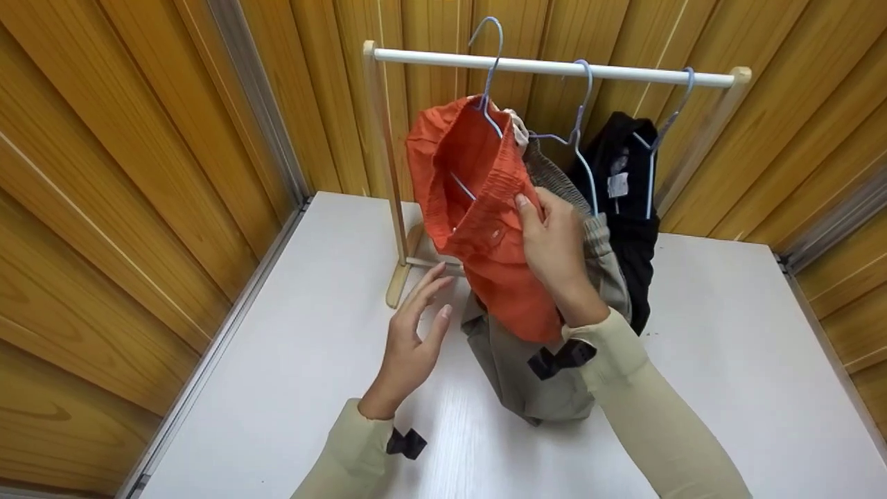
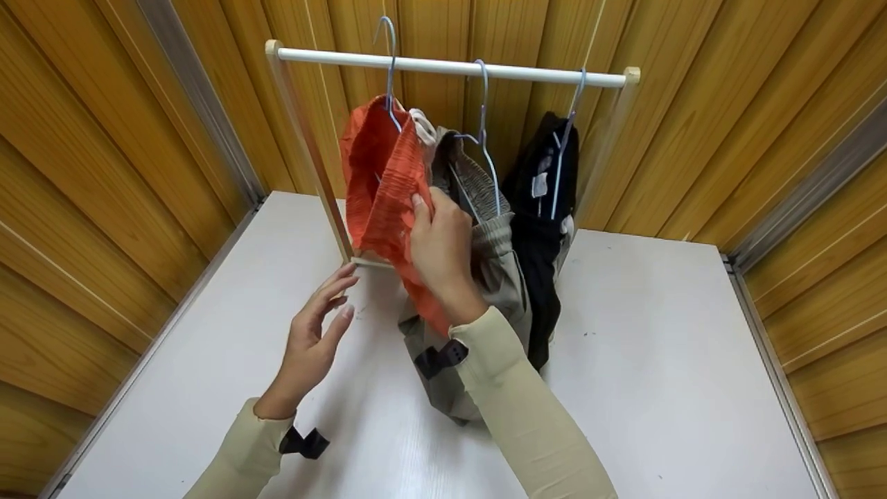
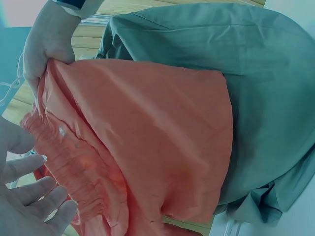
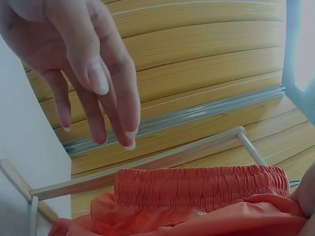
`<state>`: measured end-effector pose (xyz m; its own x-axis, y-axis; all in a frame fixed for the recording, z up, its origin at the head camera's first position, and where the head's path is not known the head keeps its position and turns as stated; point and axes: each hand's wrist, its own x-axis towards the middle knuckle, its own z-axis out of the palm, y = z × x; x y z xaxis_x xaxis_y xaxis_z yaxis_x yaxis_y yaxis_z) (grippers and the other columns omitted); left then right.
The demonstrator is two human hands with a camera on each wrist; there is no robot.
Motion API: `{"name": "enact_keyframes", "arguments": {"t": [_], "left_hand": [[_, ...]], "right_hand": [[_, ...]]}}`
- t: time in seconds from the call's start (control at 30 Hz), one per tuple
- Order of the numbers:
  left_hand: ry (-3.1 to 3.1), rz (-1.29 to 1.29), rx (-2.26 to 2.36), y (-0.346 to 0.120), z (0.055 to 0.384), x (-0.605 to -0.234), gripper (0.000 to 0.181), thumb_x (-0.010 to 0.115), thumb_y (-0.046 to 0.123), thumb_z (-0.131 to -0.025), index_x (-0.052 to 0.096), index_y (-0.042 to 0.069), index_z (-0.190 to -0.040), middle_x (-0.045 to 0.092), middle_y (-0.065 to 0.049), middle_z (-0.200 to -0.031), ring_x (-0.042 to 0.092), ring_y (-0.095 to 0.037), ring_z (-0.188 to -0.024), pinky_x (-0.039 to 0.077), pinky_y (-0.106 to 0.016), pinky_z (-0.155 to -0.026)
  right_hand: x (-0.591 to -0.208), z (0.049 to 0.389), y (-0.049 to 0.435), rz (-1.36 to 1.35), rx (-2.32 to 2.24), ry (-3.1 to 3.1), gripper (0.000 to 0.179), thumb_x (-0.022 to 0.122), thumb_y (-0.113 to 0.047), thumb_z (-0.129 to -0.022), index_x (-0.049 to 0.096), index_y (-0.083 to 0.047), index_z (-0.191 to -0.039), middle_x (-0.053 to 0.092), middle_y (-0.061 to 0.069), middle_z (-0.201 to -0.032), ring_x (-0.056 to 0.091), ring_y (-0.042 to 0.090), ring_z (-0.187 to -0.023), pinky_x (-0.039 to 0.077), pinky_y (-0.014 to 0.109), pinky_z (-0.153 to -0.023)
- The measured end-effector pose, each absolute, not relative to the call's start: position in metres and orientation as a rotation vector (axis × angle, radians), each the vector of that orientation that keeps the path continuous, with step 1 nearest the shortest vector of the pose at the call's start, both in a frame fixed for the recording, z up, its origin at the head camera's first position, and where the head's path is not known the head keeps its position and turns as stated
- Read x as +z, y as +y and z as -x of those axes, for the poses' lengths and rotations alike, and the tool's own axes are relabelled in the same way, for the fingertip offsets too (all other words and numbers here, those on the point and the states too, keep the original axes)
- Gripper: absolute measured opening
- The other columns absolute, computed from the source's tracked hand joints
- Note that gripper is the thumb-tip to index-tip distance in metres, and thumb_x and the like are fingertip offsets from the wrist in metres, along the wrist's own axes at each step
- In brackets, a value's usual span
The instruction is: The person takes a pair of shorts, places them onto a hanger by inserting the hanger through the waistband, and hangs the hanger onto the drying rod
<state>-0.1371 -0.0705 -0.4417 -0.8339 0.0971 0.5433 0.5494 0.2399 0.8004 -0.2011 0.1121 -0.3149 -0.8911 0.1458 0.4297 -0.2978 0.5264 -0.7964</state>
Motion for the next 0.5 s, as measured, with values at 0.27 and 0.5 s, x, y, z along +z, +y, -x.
{"name": "enact_keyframes", "arguments": {"t": [0.27,0.5], "left_hand": [[-2.131,0.616,-1.617,-0.071,0.136,-0.441,0.040,0.054,0.012,-0.098,0.052,0.018,-0.137,0.042,-0.004,-0.152,0.039,-0.020,-0.141,0.040,-0.045,-0.108],[-2.136,0.611,-1.617,-0.071,0.135,-0.439,0.038,0.054,0.014,-0.099,0.052,0.016,-0.137,0.042,0.000,-0.152,0.039,-0.018,-0.141,0.039,-0.041,-0.109]], "right_hand": [[-0.326,0.209,0.104,-0.109,1.286,-2.353,0.017,0.058,-0.014,-0.096,0.069,-0.002,-0.093,0.062,0.011,-0.080,0.050,0.021,-0.075,0.038,0.032,-0.069],[-0.334,0.208,0.095,-0.148,1.301,-2.366,0.018,0.057,-0.015,-0.097,0.068,-0.003,-0.090,0.058,0.009,-0.073,0.046,0.020,-0.070,0.035,0.031,-0.064]]}}
